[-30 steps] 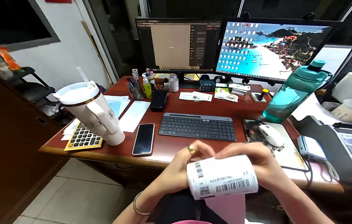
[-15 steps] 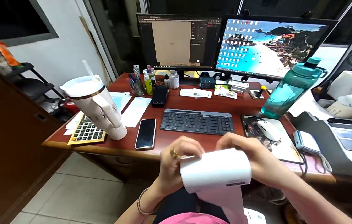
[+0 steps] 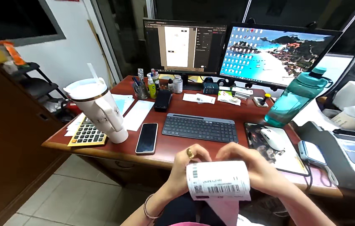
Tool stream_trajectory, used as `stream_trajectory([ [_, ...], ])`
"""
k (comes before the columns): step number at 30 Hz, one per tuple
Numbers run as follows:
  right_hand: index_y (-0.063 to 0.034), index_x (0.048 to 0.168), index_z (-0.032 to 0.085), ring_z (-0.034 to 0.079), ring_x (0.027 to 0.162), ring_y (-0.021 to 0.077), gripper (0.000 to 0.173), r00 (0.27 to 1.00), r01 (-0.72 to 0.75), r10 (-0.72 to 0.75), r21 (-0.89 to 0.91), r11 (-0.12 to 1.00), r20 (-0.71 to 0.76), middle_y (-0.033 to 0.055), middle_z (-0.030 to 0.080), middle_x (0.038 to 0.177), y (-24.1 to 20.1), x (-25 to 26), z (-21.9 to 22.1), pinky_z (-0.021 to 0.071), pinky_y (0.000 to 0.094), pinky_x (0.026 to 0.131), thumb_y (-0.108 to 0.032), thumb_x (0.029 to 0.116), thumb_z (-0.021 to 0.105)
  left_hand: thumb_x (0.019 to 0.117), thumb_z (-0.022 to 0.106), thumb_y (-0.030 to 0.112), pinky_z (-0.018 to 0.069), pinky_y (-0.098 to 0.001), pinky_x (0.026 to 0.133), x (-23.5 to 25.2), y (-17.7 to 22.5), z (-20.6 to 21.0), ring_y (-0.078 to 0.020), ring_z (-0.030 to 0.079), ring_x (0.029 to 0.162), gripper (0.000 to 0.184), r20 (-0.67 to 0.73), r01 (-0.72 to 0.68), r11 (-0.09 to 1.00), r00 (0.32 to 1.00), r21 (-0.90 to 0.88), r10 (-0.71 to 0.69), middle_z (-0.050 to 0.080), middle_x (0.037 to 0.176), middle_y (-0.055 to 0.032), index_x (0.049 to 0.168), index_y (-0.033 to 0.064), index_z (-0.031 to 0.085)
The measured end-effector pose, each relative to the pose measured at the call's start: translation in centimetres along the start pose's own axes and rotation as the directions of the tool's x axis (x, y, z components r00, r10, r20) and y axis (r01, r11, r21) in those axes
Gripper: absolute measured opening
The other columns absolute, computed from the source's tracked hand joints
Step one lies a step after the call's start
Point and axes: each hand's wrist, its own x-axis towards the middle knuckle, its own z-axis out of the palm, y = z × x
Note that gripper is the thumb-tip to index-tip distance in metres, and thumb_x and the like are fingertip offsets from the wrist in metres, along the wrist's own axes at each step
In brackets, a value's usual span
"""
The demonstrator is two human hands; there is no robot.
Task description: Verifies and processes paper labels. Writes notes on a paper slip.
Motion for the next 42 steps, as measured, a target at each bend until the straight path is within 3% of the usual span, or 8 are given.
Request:
stream_trajectory([
  [5,-0.0064,0.109,0.070,0.065,0.091,-0.0018,0.016,0.959,0.196,-0.215,-0.120,0.973,-0.183,-0.0008,0.071,0.096,0.3,0.1,0.6,0.0536,0.0140,0.079,-0.017,0.0980,0.065,0.0968,0.065,0.019,0.0539,-0.0220,0.091,0.5,0.3,-0.3,-0.0020,0.064,0.099,0.023,0.123,0.119,0.987,0.987,-0.109,-0.106,0.067,0.104,0.0026,0.113,0.0034,0.060],
  [10,-0.0050,0.117,0.061,0.066,0.086,-0.0026,0.027,0.998,0.003,-0.011,-0.134,0.991,-0.055,-0.0013,0.070,0.097,0.5,0.0,0.8,0.0548,0.0145,0.075,-0.019,0.0937,0.063,0.0962,0.063,0.007,0.0572,-0.0251,0.090,0.5,-0.3,-0.7,-0.0068,0.069,0.096,0.013,0.045,0.102,0.986,0.994,-0.131,-0.097,0.073,0.101,-0.0030,0.105,0.0006,0.069],
  [15,-0.0041,0.114,0.065,0.067,0.092,0.0013,0.022,0.984,0.157,-0.164,-0.098,0.983,-0.063,0.0029,0.073,0.102,2.0,0.1,0.5,0.0552,0.0166,0.079,-0.019,0.0991,0.060,0.0983,0.058,0.015,0.0525,-0.0182,0.083,-0.1,-1.4,-0.5,0.0026,0.062,0.089,0.016,0.233,0.307,0.935,0.936,-0.180,-0.263,0.068,0.094,0.0064,0.106,0.0027,0.065],
  [18,-0.0126,0.138,0.057,0.066,0.114,0.0093,0.053,0.995,-0.086,0.077,-0.151,0.985,-0.067,-0.0001,0.068,0.129,4.9,-1.0,-3.2,0.0580,0.0302,0.094,-0.049,0.0998,0.058,0.0977,0.057,0.012,0.0547,-0.0194,0.082,-0.5,-2.9,-1.4,0.0015,0.064,0.086,0.016,0.054,0.324,0.939,0.946,-0.112,-0.320,0.069,0.092,0.0054,0.105,0.0015,0.067],
  [23,-0.0004,0.136,0.061,0.056,0.127,0.0513,0.050,0.833,-0.488,0.109,-0.629,0.605,-0.542,0.0282,0.057,0.141,15.5,-6.5,-10.9,0.0436,0.0721,0.100,-0.032,0.0970,0.068,0.0918,0.055,0.002,0.0595,-0.0257,0.081,-2.5,-9.3,-6.2,-0.0046,0.069,0.085,0.019,-0.455,0.376,0.923,0.809,-0.086,-0.372,0.071,0.093,0.0007,0.109,-0.0027,0.062],
  [29,-0.0129,0.136,0.065,0.050,0.135,0.0513,0.061,0.770,-0.619,0.113,-0.693,0.370,-0.628,0.0249,0.055,0.146,22.4,-11.4,-11.6,0.0366,0.0704,0.109,-0.059,0.0982,0.051,0.0852,0.062,-0.007,0.0596,-0.0226,0.078,-3.6,-13.6,-9.3,-0.0020,0.069,0.080,0.012,-0.692,0.452,0.889,0.665,0.073,-0.281,0.072,0.084,-0.0008,0.096,-0.0047,0.066],
  [36,-0.0130,0.136,0.065,0.041,0.138,0.0588,0.041,0.582,-0.799,0.183,-0.516,0.307,-0.793,0.0312,0.048,0.150,22.4,-11.9,-11.6,0.0333,0.0760,0.107,-0.031,0.0999,0.062,0.0831,0.067,-0.002,0.0579,-0.0207,0.074,-3.8,-13.8,-8.9,0.0006,0.068,0.074,0.008,-0.655,0.522,0.829,0.700,0.199,-0.284,0.073,0.079,0.0022,0.088,0.0011,0.071],
  [42,-0.0093,0.133,0.066,0.052,0.125,0.0600,0.036,0.581,-0.806,0.212,-0.519,0.284,-0.786,0.0335,0.057,0.138,22.5,-12.0,-11.4,0.0426,0.0763,0.094,-0.026,0.1020,0.057,0.0837,0.065,-0.005,0.0582,-0.0195,0.074,-3.9,-13.8,-8.9,0.0010,0.068,0.074,0.008,-0.640,0.506,0.847,0.708,0.165,-0.298,0.072,0.079,0.0031,0.088,0.0010,0.070],
])
